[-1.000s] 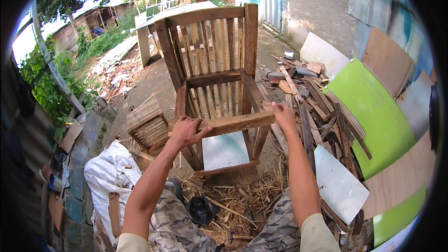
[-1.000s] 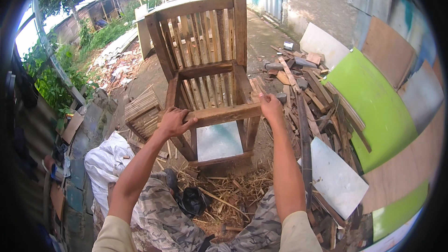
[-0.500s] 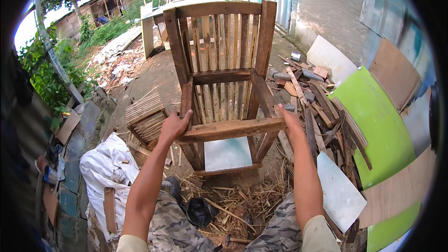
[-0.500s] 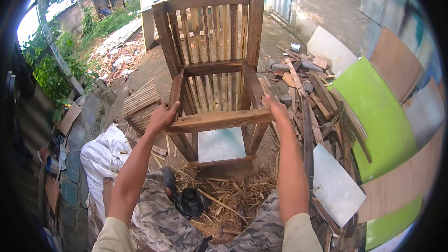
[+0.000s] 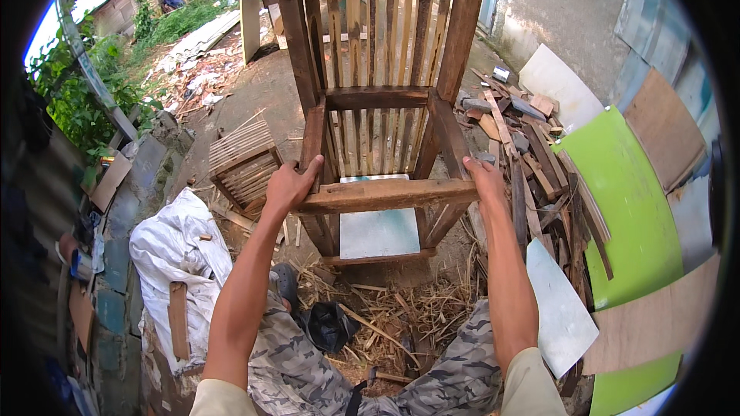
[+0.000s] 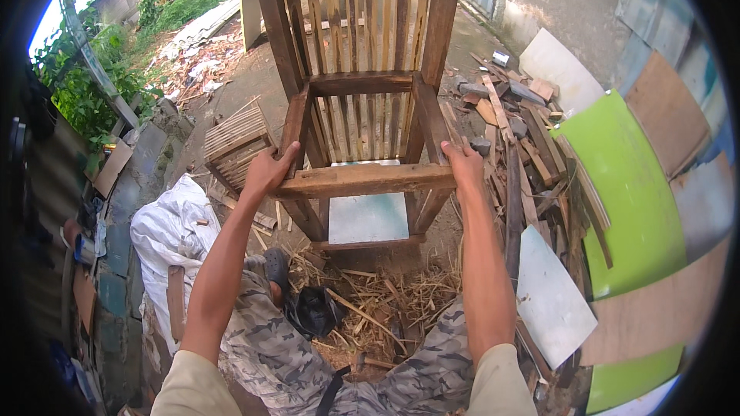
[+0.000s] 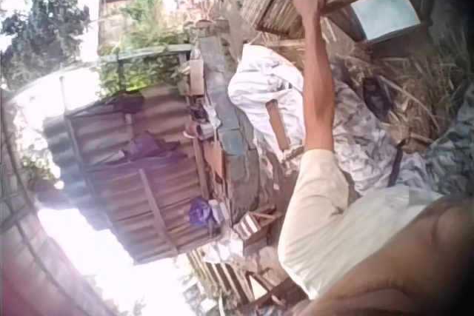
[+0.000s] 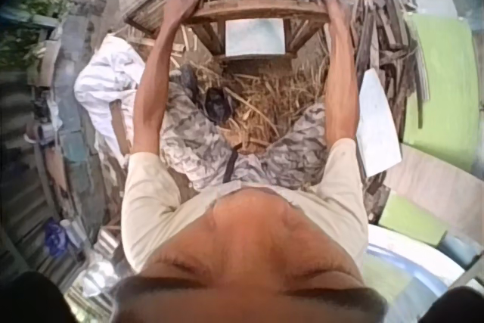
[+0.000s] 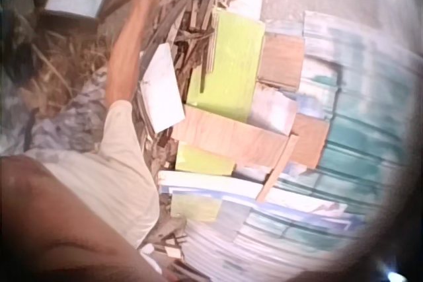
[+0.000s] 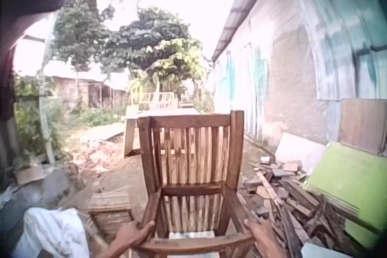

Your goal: The person hammers nails into a wooden chair seat, then uses a saw to cut a curved wooden piece attached to the chair frame. The person works while sitting on the ground in an outdoor area with scattered wood pieces.

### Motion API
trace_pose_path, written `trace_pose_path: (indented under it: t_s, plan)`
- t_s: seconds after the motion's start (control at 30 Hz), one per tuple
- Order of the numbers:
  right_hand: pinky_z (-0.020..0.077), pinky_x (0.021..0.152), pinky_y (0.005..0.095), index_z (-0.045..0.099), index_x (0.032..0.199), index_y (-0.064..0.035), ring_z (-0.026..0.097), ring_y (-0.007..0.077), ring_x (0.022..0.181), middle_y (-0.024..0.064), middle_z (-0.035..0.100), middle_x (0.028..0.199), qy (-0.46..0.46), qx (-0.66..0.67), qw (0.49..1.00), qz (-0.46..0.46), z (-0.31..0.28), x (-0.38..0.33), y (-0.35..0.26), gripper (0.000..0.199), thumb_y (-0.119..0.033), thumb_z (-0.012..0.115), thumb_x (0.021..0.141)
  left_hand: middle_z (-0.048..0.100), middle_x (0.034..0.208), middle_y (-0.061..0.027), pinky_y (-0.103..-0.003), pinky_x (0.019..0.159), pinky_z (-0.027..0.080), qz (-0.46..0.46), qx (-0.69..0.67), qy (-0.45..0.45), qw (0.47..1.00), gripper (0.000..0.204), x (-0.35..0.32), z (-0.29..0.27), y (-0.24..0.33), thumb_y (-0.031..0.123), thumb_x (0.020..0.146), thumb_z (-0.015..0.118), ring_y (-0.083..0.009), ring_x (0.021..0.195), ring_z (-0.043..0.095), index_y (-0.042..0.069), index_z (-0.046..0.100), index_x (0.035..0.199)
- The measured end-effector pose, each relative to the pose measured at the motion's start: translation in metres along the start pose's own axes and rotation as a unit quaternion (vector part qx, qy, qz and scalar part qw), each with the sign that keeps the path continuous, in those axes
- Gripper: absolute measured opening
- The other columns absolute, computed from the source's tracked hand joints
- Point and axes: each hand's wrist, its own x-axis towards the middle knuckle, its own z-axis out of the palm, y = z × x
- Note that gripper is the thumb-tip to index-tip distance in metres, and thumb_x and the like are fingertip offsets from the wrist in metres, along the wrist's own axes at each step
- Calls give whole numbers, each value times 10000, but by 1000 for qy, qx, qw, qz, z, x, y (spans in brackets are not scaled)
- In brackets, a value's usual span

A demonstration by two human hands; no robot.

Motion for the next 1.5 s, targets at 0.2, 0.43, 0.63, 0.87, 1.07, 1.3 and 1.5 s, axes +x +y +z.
trace_pose_path:
  t_s: [0.2, 0.43, 0.63, 0.87, 1.07, 1.3, 1.5]
  plan:
    - [464, 890, 333, 704, 1180, 50, 660, 228, 975, 142, 726, 1085, 16, -74, 997, 12, 7, -8, -9, 570, -387, 784, 822, 694, 1070, -325, -494, 928, 516, -20, 39, -5, 999, 926, 6, -3, -2, 773, 861, 516, -453, 1074, 664, -90, 681, 1152]
    - [456, 952, 346, 728, 1194, -4, 652, 246, 1056, 143, 714, 1182, 77, -69, 994, -41, 1, 11, 12, 541, -421, 761, 852, 690, 1124, -308, -460, 946, 517, -6, -143, 100, 985, 747, -5, 5, 1, 583, 898, 638, -401, 1083, 680, -95, 648, 1212]
    - [356, 1118, 349, 539, 1436, 22, 527, 251, 1334, 155, 578, 1445, -90, 75, 993, 33, -27, 32, 27, 714, -419, 713, 902, 486, 1466, -273, -406, 1102, 398, -16, -377, 100, 921, 804, -37, 34, -25, 501, 945, 650, -336, 1343, 500, -48, 420, 1486]
    - [280, 1177, 403, 337, 1575, -39, 389, 245, 1436, 92, 403, 1588, -137, 87, 985, 63, -34, 25, 37, 863, -526, 642, 931, 394, 1535, -277, -408, 1157, 320, -34, -390, 45, 919, 994, -61, 38, -26, 665, 918, 606, -337, 1415, 406, -68, 332, 1531]
    - [312, 1139, 456, 418, 1529, -64, 455, 268, 1360, 122, 473, 1507, -100, 16, 994, 52, -22, -1, 33, 853, -635, 590, 918, 386, 1541, -284, -395, 1166, 307, -3, -423, 84, 902, 998, -44, 57, -50, 646, 929, 604, -339, 1414, 408, -103, 317, 1522]
    - [335, 1127, 399, 501, 1462, -3, 496, 277, 1332, 159, 527, 1462, -74, 2, 997, -1, -23, -2, 48, 704, -513, 551, 978, 518, 1419, -293, -371, 1125, 351, 3, -449, 132, 884, 808, -39, 66, -55, 472, 963, 618, -301, 1320, 501, -110, 398, 1480]
    - [380, 1073, 401, 504, 1466, -25, 524, 246, 1266, 137, 547, 1411, -46, -64, 997, -7, -6, -57, 28, 698, -521, 542, 975, 516, 1411, -246, -337, 1102, 356, 23, -496, 66, 866, 805, -24, 51, -96, 424, 955, 605, -259, 1276, 510, -133, 366, 1485]
